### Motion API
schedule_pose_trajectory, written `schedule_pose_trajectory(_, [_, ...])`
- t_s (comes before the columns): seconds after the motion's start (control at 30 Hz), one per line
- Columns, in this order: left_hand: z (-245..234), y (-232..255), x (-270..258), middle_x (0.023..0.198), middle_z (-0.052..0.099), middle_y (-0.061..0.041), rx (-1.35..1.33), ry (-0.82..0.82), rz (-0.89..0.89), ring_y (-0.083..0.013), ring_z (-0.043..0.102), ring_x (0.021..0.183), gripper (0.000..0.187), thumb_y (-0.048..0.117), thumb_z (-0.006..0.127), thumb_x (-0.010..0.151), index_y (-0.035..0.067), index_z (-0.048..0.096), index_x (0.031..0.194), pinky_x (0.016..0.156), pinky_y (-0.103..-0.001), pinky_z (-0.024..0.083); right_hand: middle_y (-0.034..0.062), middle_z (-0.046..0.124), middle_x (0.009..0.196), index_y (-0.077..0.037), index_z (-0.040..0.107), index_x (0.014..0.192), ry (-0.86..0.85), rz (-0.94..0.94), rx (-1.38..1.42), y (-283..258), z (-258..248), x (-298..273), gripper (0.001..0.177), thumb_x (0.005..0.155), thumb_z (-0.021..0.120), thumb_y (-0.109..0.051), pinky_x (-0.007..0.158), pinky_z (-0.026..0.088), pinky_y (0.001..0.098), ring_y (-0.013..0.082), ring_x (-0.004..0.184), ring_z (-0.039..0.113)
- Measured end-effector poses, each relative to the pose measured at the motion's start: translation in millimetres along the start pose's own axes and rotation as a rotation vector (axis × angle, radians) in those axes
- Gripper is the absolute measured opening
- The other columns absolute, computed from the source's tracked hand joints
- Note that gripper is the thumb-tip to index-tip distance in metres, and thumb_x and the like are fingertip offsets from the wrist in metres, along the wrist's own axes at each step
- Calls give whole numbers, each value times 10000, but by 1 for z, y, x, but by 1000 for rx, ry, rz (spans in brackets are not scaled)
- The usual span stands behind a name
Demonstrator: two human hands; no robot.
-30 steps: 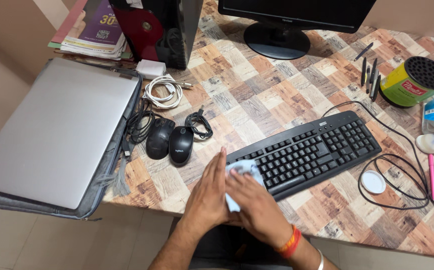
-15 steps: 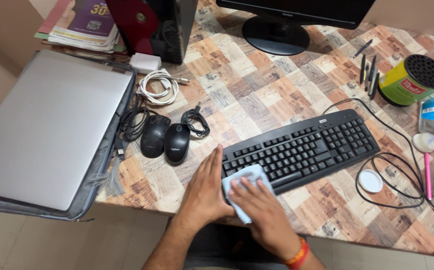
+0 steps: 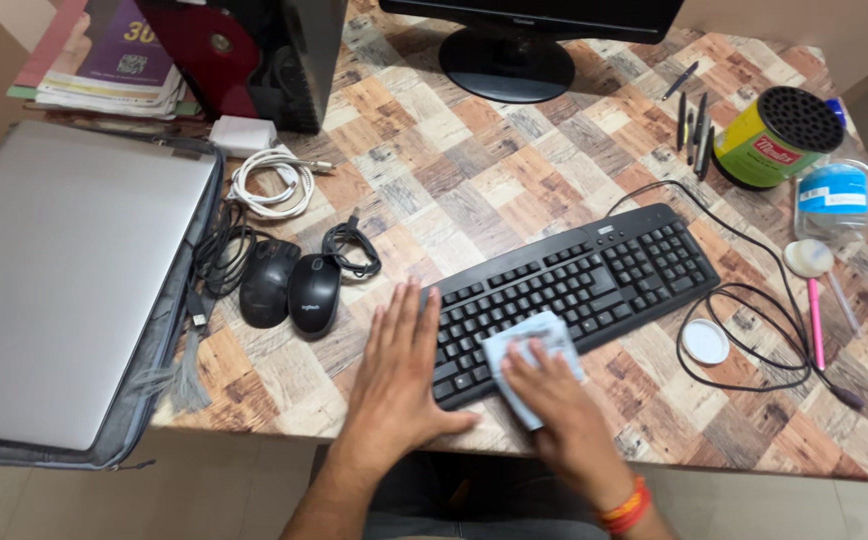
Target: The person cleans a computer keyboard using a cloth and a spray bottle. They wipe the keys and the back of the keyboard, flipping it over to clean both sides. The person also handles a computer mouse and a laptop on the desk.
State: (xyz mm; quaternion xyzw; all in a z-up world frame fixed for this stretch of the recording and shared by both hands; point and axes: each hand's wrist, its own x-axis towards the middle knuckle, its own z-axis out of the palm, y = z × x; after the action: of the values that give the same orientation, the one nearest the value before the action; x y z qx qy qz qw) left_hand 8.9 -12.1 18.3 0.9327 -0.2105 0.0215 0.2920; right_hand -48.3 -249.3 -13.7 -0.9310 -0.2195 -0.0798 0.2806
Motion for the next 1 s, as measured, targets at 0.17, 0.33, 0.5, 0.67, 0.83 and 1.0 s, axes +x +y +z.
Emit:
schedule_pose_trajectory(0.17, [-1,12,28,1634,220,-298,113,-154,-36,-434,174,1544,1557,577,1013,365,-4,214,1569,1217,-505,117,87,536,1546,-85,592,1423,-47,-51,62,-22,10,5,720,723,570,84,1218,275,518,324,1488,409])
schedule_pose_trajectory(0.33, [-13,7,29,1596,304,-256,144,-226,-75,-380,277,1472,1549,545,1011,370,-26,213,1568,1219,-464,201,80,557,1515,-114,621,1389,-39,-54,-49,7,-13,4,758,663,553,91,1205,297,512,313,1466,427])
schedule_pose_trajectory(0.5, [-20,7,20,1610,295,-266,169,-248,-89,-390,268,1464,1544,508,1020,396,-27,181,1577,1206,-465,207,77,578,1491,-110,638,1362,17,66,-96,24,-24,5,765,645,513,125,1203,314,488,313,1456,445])
schedule_pose_trajectory(0.67, [-8,10,25,1631,204,-311,253,-338,-114,-440,183,1521,1627,578,1046,395,-14,120,1594,1214,-519,121,129,567,1506,-58,612,1396,48,-58,44,-21,13,4,663,755,531,91,1210,267,516,379,1471,411])
schedule_pose_trajectory(0.83, [3,18,37,1611,268,-260,241,-277,-1,-393,216,1518,1486,426,1037,425,-7,169,1551,1224,-491,165,131,580,1535,-59,605,1427,-45,-14,329,-25,9,6,619,833,510,86,1247,253,513,348,1504,430])
schedule_pose_trajectory(1.0, [-13,19,34,1657,268,-180,168,-352,-69,-322,211,1510,1602,540,1025,367,20,146,1602,1238,-449,155,161,613,1506,-46,597,1423,137,306,685,23,-23,6,471,995,425,50,1182,395,446,303,1406,575])
